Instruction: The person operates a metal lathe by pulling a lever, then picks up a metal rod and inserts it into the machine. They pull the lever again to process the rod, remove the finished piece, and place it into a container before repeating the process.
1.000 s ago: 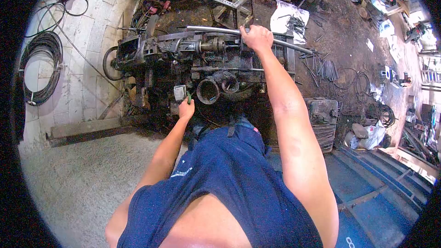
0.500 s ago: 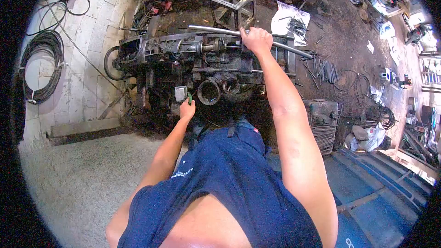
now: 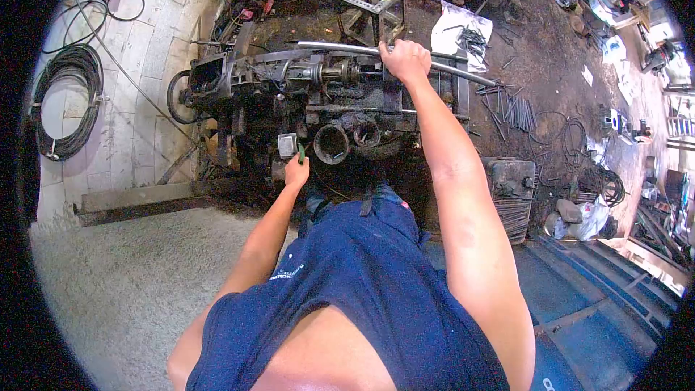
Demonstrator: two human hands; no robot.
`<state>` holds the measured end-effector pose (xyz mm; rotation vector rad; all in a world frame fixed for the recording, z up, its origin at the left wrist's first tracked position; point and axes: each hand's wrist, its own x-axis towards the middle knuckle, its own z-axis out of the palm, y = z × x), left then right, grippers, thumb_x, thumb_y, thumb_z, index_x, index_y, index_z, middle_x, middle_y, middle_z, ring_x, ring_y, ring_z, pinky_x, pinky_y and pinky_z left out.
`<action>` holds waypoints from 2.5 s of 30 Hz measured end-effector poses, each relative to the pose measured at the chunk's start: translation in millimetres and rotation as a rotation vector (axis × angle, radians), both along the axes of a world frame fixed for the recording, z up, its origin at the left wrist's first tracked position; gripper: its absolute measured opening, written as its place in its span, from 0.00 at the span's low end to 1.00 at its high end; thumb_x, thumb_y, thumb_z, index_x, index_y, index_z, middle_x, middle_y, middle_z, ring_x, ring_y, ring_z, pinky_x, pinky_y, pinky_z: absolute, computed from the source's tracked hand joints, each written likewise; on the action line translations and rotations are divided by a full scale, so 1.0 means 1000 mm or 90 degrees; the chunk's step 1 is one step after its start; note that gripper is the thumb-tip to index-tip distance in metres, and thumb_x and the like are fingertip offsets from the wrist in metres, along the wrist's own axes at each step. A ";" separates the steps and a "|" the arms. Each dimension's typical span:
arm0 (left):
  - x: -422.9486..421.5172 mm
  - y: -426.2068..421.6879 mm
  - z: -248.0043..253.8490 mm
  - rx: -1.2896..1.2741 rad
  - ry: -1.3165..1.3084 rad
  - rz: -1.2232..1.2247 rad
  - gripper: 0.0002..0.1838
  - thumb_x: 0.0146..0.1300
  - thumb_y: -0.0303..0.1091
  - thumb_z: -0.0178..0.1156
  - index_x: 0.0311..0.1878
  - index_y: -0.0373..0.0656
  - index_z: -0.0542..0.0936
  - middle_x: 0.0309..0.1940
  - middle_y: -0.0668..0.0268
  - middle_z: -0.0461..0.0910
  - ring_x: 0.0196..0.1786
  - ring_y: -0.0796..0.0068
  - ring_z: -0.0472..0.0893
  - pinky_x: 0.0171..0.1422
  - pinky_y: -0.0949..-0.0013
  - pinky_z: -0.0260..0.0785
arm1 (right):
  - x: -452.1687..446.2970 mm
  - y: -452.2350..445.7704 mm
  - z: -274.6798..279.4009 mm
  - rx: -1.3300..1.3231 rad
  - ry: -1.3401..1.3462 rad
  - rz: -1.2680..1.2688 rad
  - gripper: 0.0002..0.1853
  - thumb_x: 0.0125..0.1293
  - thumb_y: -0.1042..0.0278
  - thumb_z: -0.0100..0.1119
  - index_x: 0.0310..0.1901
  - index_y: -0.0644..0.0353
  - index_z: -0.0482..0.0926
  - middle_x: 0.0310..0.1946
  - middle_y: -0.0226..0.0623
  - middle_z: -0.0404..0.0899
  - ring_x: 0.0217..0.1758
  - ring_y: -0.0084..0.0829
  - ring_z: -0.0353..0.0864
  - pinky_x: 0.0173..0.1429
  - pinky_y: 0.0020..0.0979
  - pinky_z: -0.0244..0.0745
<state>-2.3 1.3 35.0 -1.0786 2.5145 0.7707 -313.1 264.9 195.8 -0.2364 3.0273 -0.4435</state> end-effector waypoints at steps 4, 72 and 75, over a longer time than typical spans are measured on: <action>0.001 0.000 -0.001 -0.003 0.007 -0.003 0.27 0.64 0.49 0.55 0.64 0.49 0.75 0.48 0.45 0.81 0.52 0.43 0.80 0.58 0.49 0.72 | 0.003 0.000 -0.003 0.009 0.002 -0.020 0.31 0.65 0.36 0.46 0.36 0.59 0.86 0.38 0.49 0.85 0.46 0.47 0.85 0.52 0.43 0.78; -0.004 0.005 0.005 0.004 -0.027 0.021 0.26 0.66 0.47 0.54 0.65 0.48 0.74 0.53 0.46 0.79 0.57 0.45 0.78 0.61 0.50 0.71 | 0.005 -0.005 0.000 -0.020 0.000 -0.003 0.32 0.66 0.36 0.44 0.37 0.59 0.86 0.39 0.50 0.85 0.47 0.49 0.84 0.53 0.44 0.76; -0.005 0.006 0.007 0.027 -0.025 0.037 0.26 0.66 0.47 0.54 0.65 0.48 0.74 0.54 0.46 0.79 0.57 0.45 0.78 0.61 0.50 0.70 | 0.004 -0.001 -0.002 -0.013 -0.013 -0.011 0.32 0.66 0.36 0.44 0.37 0.59 0.86 0.39 0.50 0.85 0.46 0.49 0.84 0.54 0.45 0.76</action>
